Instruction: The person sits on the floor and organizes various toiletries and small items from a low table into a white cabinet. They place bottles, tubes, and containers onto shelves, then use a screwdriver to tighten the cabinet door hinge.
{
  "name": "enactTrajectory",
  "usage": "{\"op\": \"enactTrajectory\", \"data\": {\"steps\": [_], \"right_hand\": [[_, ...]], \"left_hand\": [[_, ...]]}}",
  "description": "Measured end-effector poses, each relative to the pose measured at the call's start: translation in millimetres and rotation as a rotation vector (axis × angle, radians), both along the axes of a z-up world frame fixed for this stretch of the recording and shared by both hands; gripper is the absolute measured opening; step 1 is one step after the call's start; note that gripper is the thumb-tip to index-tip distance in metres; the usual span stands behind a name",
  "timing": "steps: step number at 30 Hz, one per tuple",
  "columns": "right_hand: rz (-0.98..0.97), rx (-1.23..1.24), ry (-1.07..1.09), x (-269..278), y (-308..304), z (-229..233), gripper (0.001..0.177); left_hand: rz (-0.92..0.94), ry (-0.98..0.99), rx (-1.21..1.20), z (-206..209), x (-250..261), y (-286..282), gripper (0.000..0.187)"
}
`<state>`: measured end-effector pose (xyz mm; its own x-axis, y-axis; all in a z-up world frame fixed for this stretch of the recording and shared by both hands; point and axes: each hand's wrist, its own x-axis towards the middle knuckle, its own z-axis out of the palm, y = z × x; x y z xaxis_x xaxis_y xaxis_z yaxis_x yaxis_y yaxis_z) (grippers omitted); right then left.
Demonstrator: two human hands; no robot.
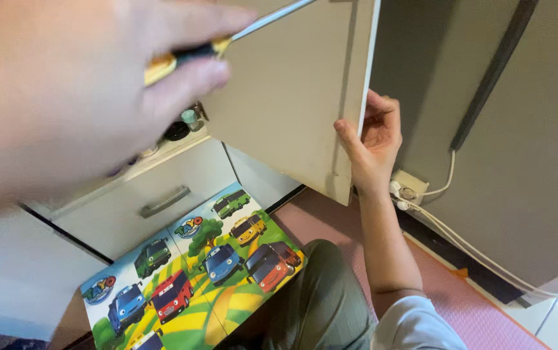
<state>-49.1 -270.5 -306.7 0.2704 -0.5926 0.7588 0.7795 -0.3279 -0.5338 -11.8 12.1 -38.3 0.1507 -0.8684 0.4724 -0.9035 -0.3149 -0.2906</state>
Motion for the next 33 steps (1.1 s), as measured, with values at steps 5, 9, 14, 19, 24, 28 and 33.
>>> {"op": "enactTrajectory", "data": {"steps": [5,9,14,19,24,28,33], "right_hand": [[0.01,0.002,-0.037,0.4,-0.1,8.4,0.043],[0.039,0.061,-0.011,-2.8,-1.6,8.4,0.042],[0.074,0.059,-0.037,-3.3,-2.1,8.3,0.041],[0.064,0.028,-0.037,-3.7,-3.1,10.1,0.038],[0.066,0.028,-0.037,-6.4,0.1,10.0,0.038],[0.053,0.044,-0.011,-7.8,1.8,14.2,0.038],[0.083,0.029,0.004,-13.1,5.3,17.7,0.04]], "left_hand": [[-0.125,0.575,-0.076,17.3,4.2,-22.2,0.034],[0.014,-0.014,-0.01,19.6,-11.9,-15.3,0.033],[0.148,-0.401,0.087,11.4,-29.2,-11.8,0.037],[0.186,-0.668,0.128,6.8,-42.7,-4.7,0.063],[0.146,-0.885,0.102,-4.0,-42.9,-1.4,0.063],[0.108,-1.113,-0.077,-19.7,-49.2,-10.2,0.05],[0.175,-0.793,0.006,-4.5,-51.7,-7.7,0.032]]}}
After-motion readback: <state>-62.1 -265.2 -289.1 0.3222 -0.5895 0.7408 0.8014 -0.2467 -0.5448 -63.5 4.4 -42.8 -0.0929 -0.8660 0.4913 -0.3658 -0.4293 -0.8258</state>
